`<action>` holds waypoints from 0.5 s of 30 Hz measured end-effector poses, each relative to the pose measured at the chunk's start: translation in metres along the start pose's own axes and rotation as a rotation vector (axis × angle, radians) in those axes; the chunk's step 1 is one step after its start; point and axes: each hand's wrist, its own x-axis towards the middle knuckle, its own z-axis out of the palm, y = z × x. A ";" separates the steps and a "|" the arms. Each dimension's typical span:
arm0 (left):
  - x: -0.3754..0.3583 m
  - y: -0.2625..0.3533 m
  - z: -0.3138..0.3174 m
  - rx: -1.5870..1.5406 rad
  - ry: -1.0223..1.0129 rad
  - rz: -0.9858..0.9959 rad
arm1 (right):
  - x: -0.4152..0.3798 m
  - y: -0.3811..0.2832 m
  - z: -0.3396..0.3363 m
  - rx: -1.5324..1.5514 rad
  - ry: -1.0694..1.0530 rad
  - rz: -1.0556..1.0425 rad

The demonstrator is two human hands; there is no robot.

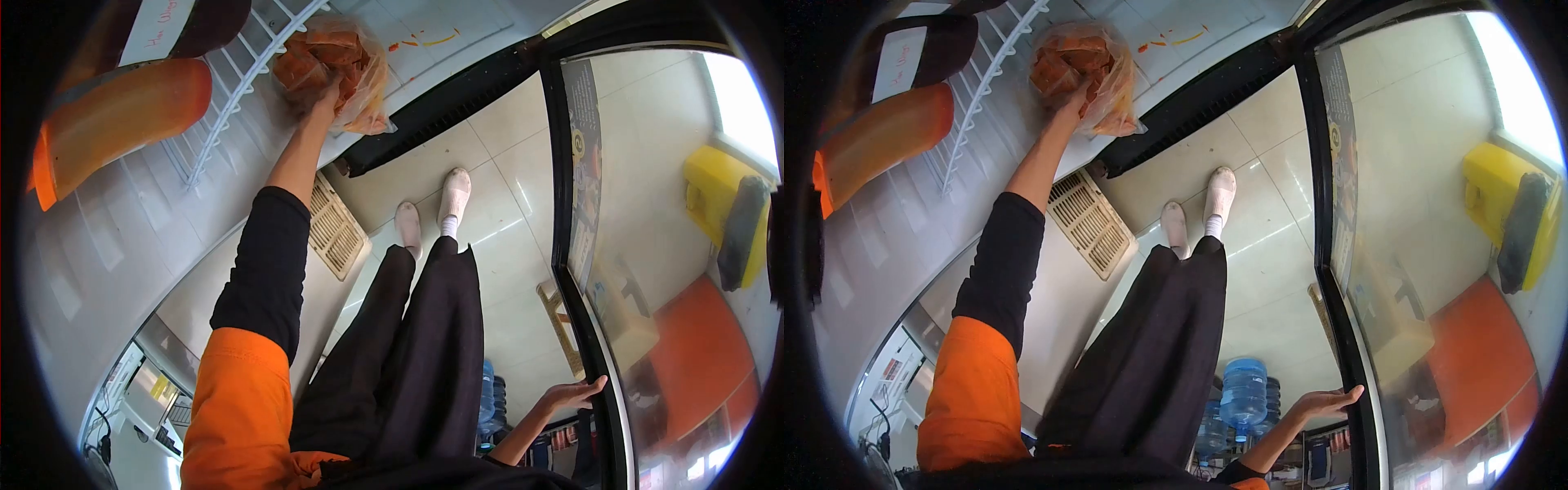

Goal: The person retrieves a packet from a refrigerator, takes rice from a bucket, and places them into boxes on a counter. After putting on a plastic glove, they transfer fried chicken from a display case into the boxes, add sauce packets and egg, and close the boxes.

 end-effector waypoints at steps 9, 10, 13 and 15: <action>0.109 -0.069 -0.003 0.058 -0.328 0.449 | -0.008 -0.014 0.008 0.030 0.012 -0.028; 0.106 -0.066 -0.003 -0.032 -0.363 0.378 | -0.011 -0.023 0.011 0.067 0.027 0.002; 0.088 -0.048 0.000 -0.554 -0.470 -0.030 | -0.008 -0.016 0.009 0.139 0.042 -0.017; 0.067 -0.041 -0.006 -0.868 -0.484 -0.049 | -0.005 -0.014 0.006 0.154 -0.019 -0.024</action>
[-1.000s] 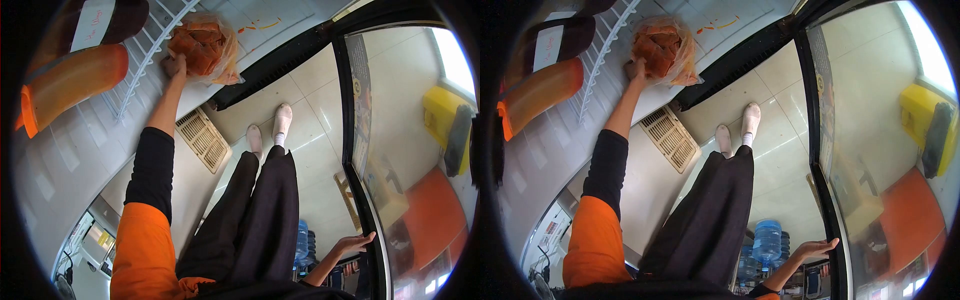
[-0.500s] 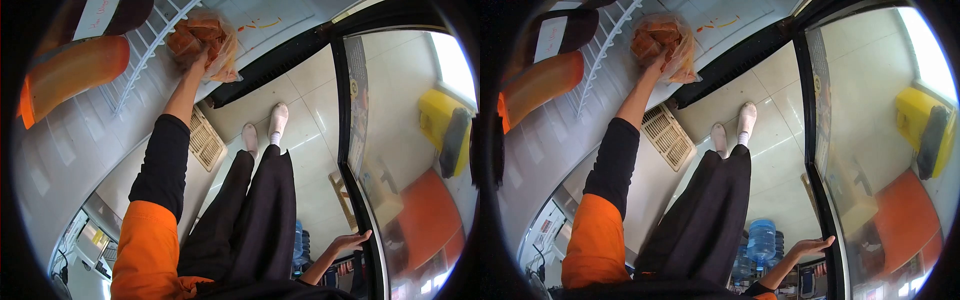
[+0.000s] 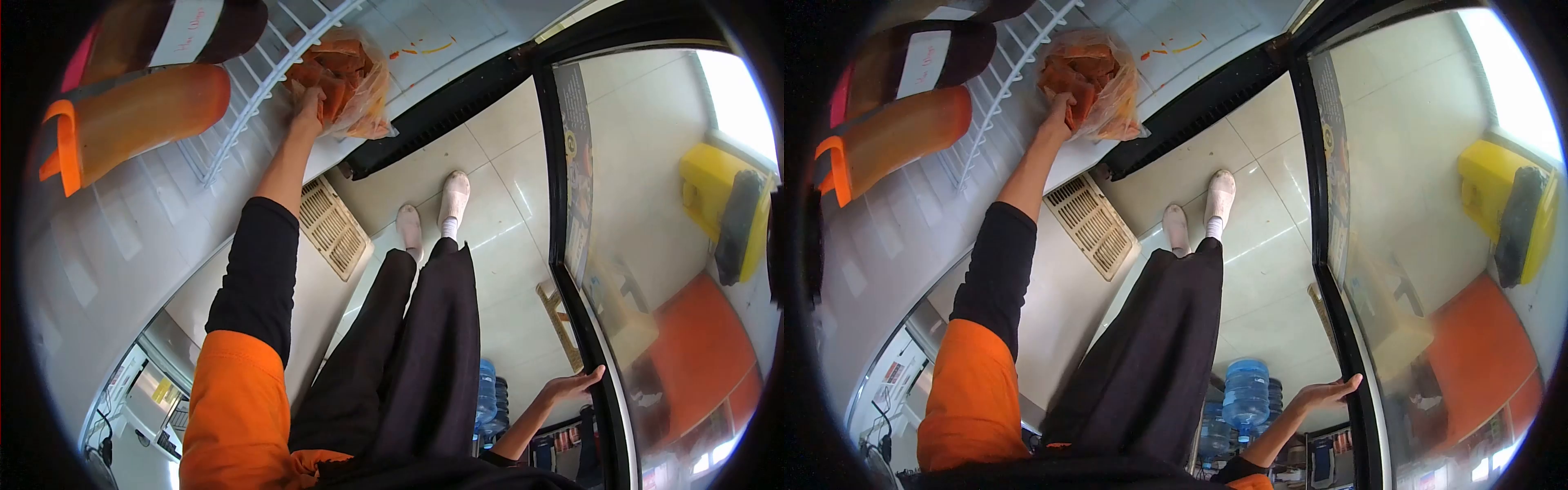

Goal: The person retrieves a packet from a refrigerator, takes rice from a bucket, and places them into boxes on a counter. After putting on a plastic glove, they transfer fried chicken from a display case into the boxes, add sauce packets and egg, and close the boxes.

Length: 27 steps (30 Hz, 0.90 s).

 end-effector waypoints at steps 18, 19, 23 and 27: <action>-0.116 0.028 0.051 -0.362 0.074 -0.053 | -0.008 -0.002 0.001 0.009 -0.127 0.067; -0.129 0.030 0.052 -0.353 0.021 -0.042 | -0.017 0.005 -0.002 0.026 -0.175 0.156; -0.204 0.037 0.061 -0.305 -0.117 0.026 | -0.065 -0.019 0.016 0.171 -0.313 0.776; -0.281 0.047 0.073 -0.218 -0.368 -0.107 | -0.103 -0.079 0.082 0.134 -0.888 0.610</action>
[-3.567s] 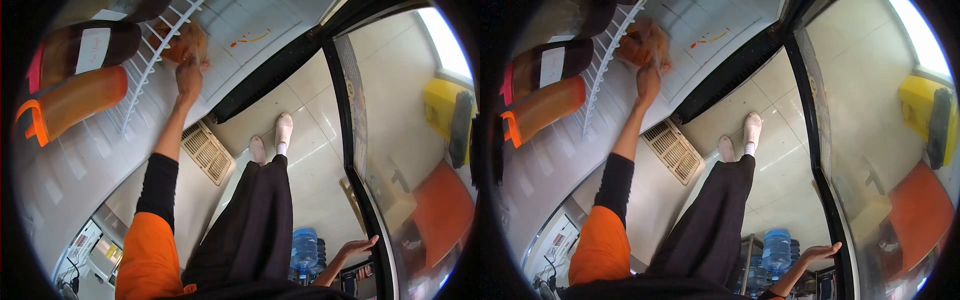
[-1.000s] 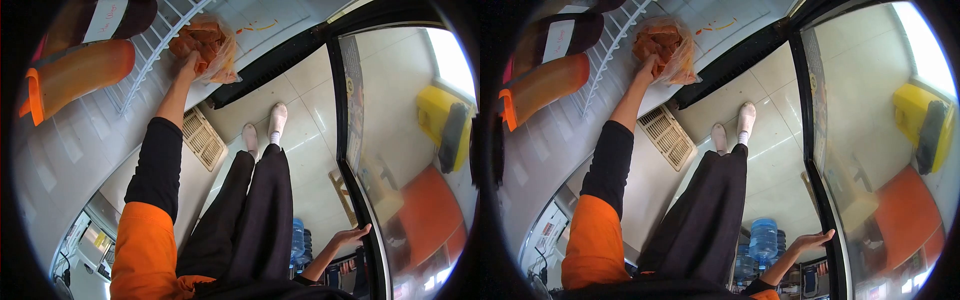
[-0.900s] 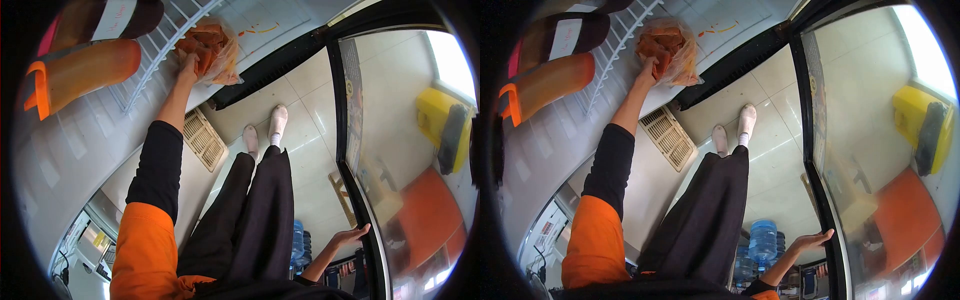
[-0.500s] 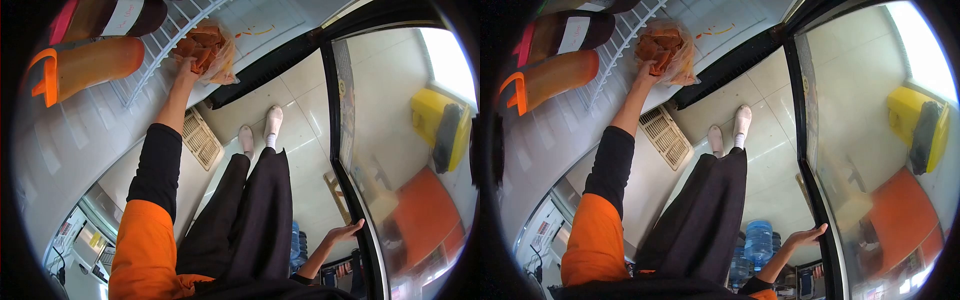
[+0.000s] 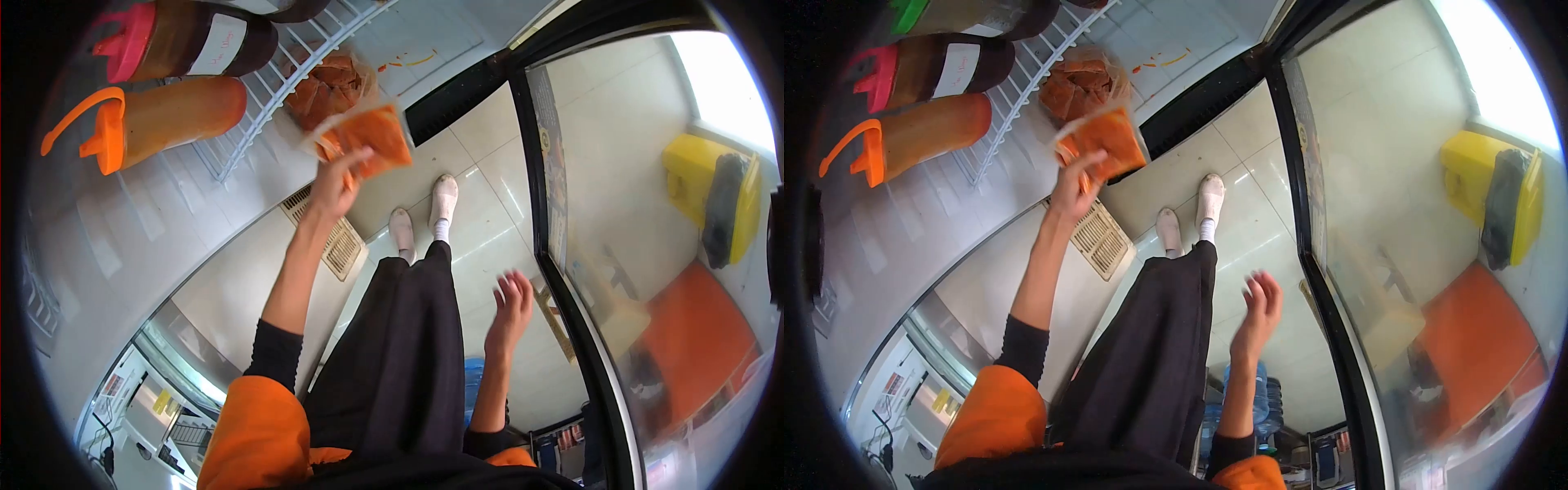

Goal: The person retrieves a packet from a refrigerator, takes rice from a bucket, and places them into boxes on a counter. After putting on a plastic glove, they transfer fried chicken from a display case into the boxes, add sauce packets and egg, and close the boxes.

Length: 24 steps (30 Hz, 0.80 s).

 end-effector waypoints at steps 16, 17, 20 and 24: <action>-0.125 -0.027 0.070 -0.148 -0.603 -0.172 | -0.063 -0.118 0.079 -0.390 -0.235 -0.703; -0.129 -0.025 0.072 -0.087 -0.697 -0.134 | -0.077 -0.121 0.085 -0.400 -0.222 -0.740; -0.149 -0.020 0.077 -0.237 -0.740 -0.128 | -0.106 -0.121 0.086 -0.629 -0.320 -0.921; -0.175 0.004 0.078 -0.365 -0.809 -0.195 | -0.149 -0.127 0.075 -0.676 -0.241 -0.994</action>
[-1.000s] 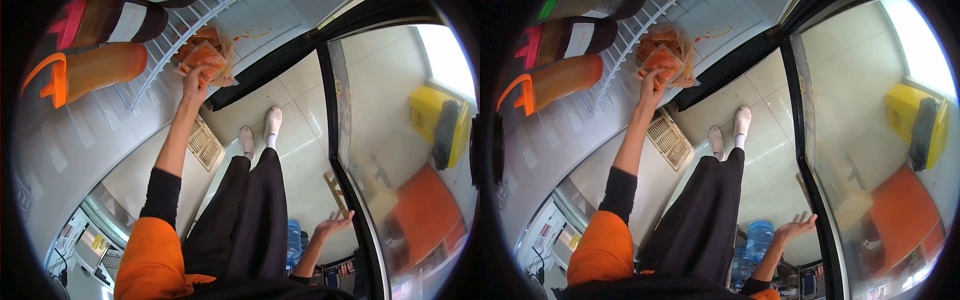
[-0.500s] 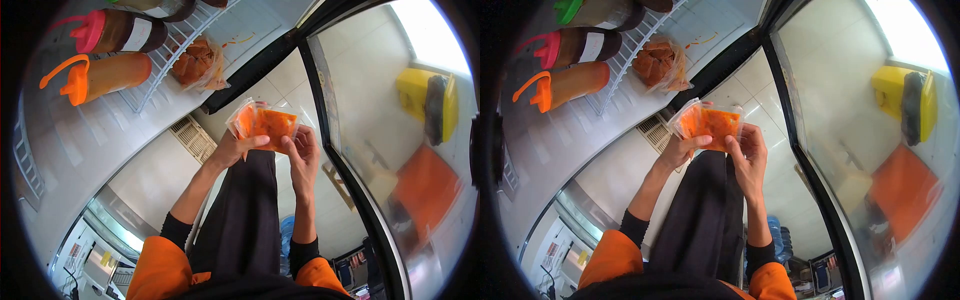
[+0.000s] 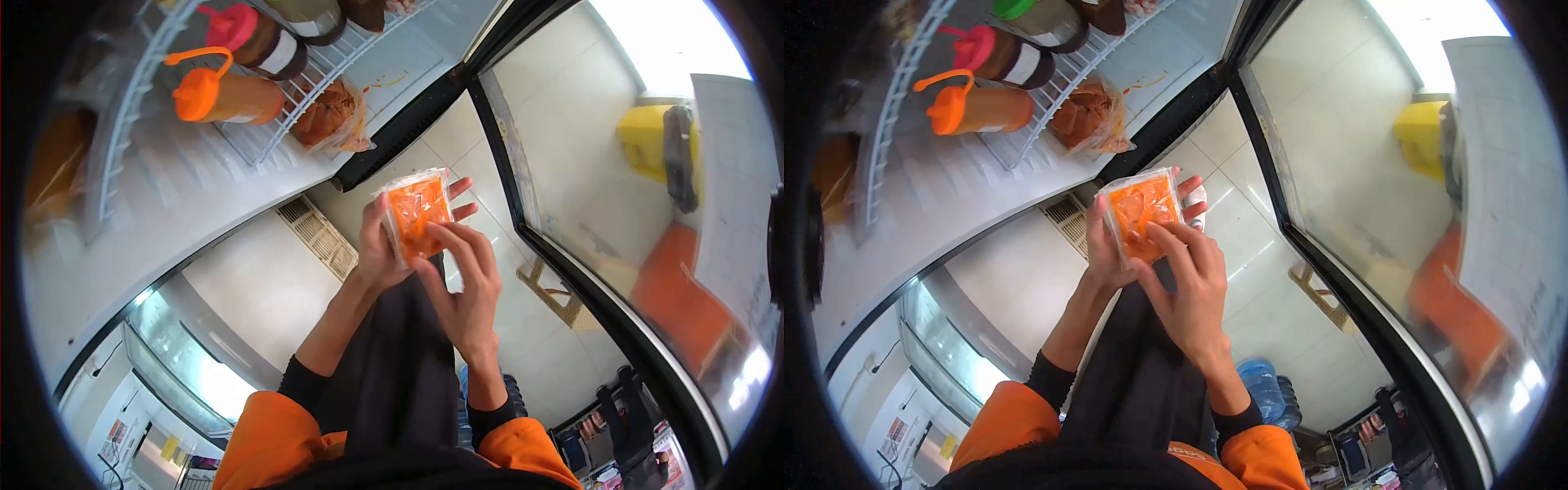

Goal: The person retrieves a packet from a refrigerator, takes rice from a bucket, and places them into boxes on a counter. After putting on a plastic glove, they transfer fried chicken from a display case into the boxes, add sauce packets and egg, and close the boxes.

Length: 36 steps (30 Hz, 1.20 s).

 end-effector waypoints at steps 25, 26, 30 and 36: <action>-0.237 -0.021 0.067 -0.007 0.126 -0.417 | -0.167 -0.032 -0.235 0.398 0.711 0.094; -0.249 -0.034 0.069 -0.021 0.136 -0.443 | -0.178 -0.029 -0.226 0.477 0.611 0.105; -0.275 -0.091 0.086 0.043 0.188 -0.498 | -0.221 -0.017 -0.174 0.562 0.332 0.022; -0.268 -0.194 0.116 0.160 0.049 -0.592 | -0.263 -0.107 -0.211 0.014 0.041 -0.304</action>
